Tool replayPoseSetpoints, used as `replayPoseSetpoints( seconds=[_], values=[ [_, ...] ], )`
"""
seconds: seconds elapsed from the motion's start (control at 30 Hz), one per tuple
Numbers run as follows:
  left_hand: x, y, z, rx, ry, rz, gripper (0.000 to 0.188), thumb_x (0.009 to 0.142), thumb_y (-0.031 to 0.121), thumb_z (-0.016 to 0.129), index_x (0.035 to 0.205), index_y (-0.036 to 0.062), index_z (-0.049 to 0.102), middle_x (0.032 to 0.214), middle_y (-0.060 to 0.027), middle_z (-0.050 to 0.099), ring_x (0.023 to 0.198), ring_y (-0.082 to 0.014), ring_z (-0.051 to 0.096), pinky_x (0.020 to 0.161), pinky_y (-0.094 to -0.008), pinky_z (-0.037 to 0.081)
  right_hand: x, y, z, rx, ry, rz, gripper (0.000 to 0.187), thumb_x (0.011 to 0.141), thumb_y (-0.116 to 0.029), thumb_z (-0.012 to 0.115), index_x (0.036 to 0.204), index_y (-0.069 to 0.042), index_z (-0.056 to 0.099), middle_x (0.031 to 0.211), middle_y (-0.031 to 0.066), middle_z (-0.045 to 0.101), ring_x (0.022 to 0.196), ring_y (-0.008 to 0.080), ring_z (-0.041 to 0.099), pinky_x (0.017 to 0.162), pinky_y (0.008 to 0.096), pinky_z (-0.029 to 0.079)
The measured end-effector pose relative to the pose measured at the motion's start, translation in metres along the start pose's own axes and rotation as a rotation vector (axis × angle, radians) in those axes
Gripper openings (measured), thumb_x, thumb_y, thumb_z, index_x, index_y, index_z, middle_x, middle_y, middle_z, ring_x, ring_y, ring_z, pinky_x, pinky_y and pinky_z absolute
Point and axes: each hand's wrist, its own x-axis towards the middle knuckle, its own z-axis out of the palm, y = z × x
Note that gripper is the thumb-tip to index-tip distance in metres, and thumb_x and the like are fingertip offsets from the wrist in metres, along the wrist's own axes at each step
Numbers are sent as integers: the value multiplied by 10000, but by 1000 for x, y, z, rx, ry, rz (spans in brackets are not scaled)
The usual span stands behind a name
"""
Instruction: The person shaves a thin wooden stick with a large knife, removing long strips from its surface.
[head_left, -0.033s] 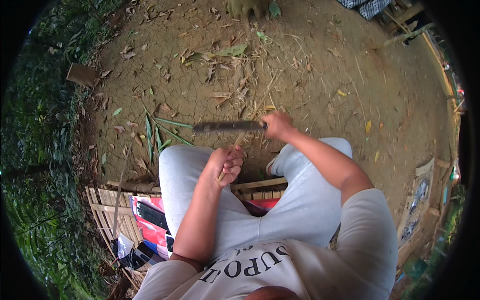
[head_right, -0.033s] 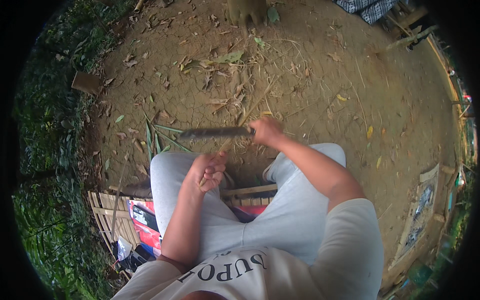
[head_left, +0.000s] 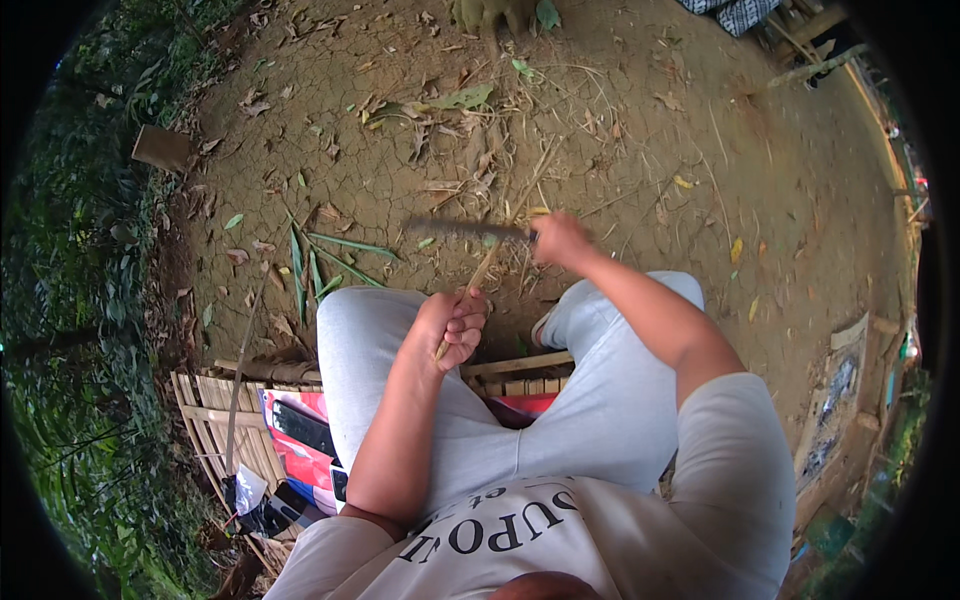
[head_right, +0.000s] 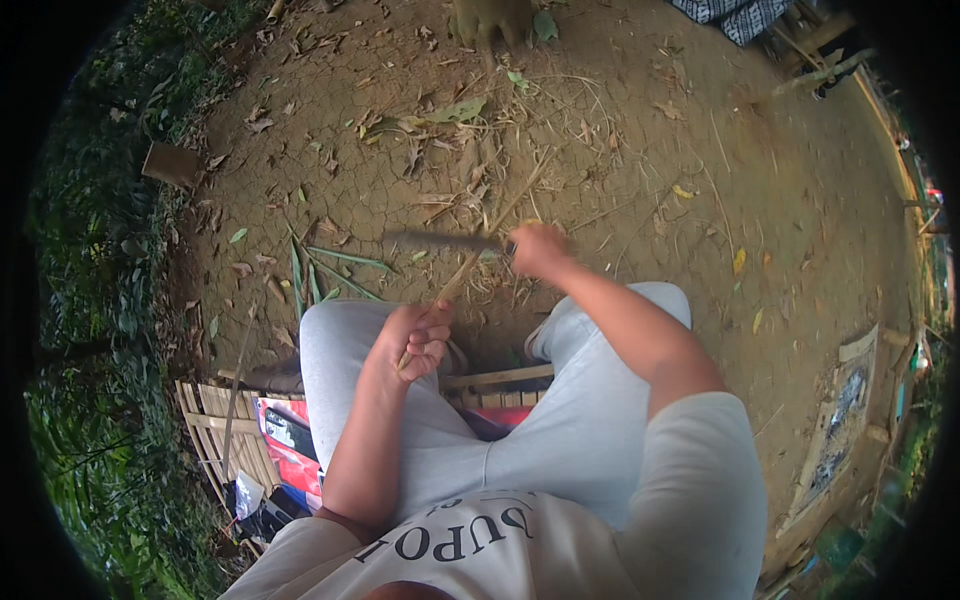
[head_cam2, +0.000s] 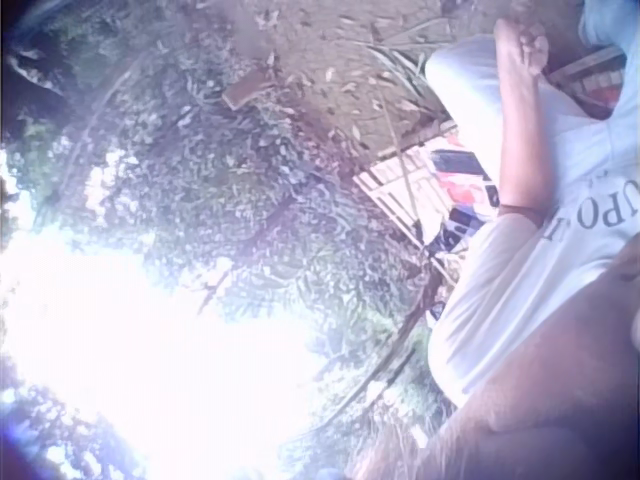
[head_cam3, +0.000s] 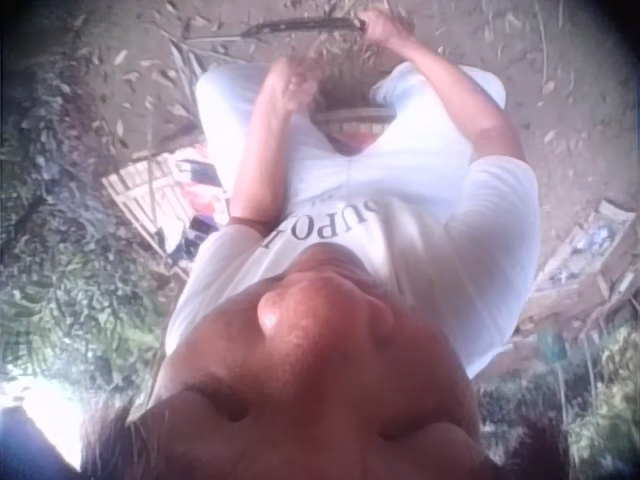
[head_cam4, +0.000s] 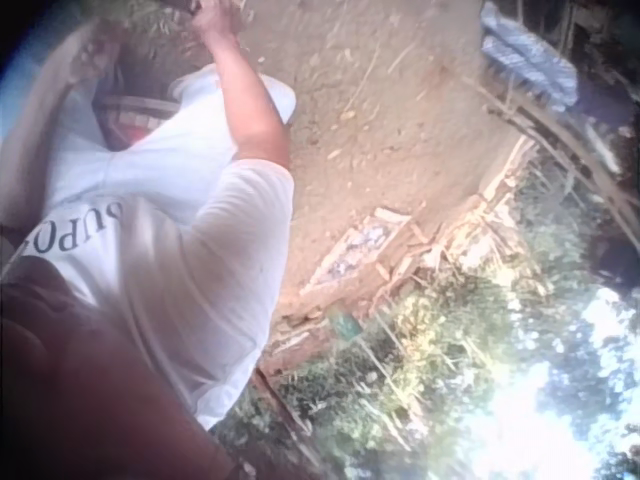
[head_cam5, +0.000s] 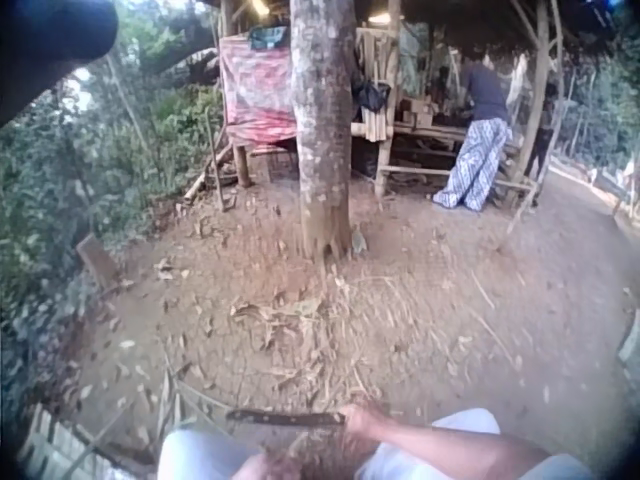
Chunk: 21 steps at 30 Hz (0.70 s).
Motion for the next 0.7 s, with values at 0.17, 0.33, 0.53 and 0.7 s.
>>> replayPoseSetpoints(
  seconds=[0.17, 0.33, 0.53, 0.7],
  values=[
    [-1, -2, 14, 60, 39, 19, 194, 1000, 93, 300, 918, 76, 475, 543, 74, 348, 353, -12, 269, 281, -155, 231, 29, 38, 37, 60, 123, 75, 55, 660, -128, 618, 678, -81, 597, 642, 181, 611, 669, 408, 619, 622, 477, 496],
    [-1, 2, 3, -4, -28, 9, 196, 1000, 105, 299, 918, 69, 473, 552, 69, 355, 359, -15, 281, 283, -155, 233, 5, -13, 11, 18, -6, -110, 144, 678, -155, 643, 802, -96, 685, 721, 196, 639, 746, 405, 638, 680, 468, 519],
    [-3, 9, 13, -123, 0, -67, 206, 1000, 119, 311, 896, 73, 483, 561, 74, 351, 359, -11, 269, 279, -158, 227, 34, 62, 33, -21, -9, 312, 187, 724, -151, 619, 885, -96, 695, 840, 193, 675, 841, 394, 655, 736, 477, 525],
    [-10, 15, 1, -21, -36, -16, 207, 1003, 113, 317, 887, 72, 484, 561, 82, 349, 355, -7, 264, 281, -151, 229, 18, 15, 25, -55, 29, -157, 173, 713, -135, 626, 867, -92, 692, 877, 175, 685, 826, 383, 659, 727, 465, 529]
  ],
)
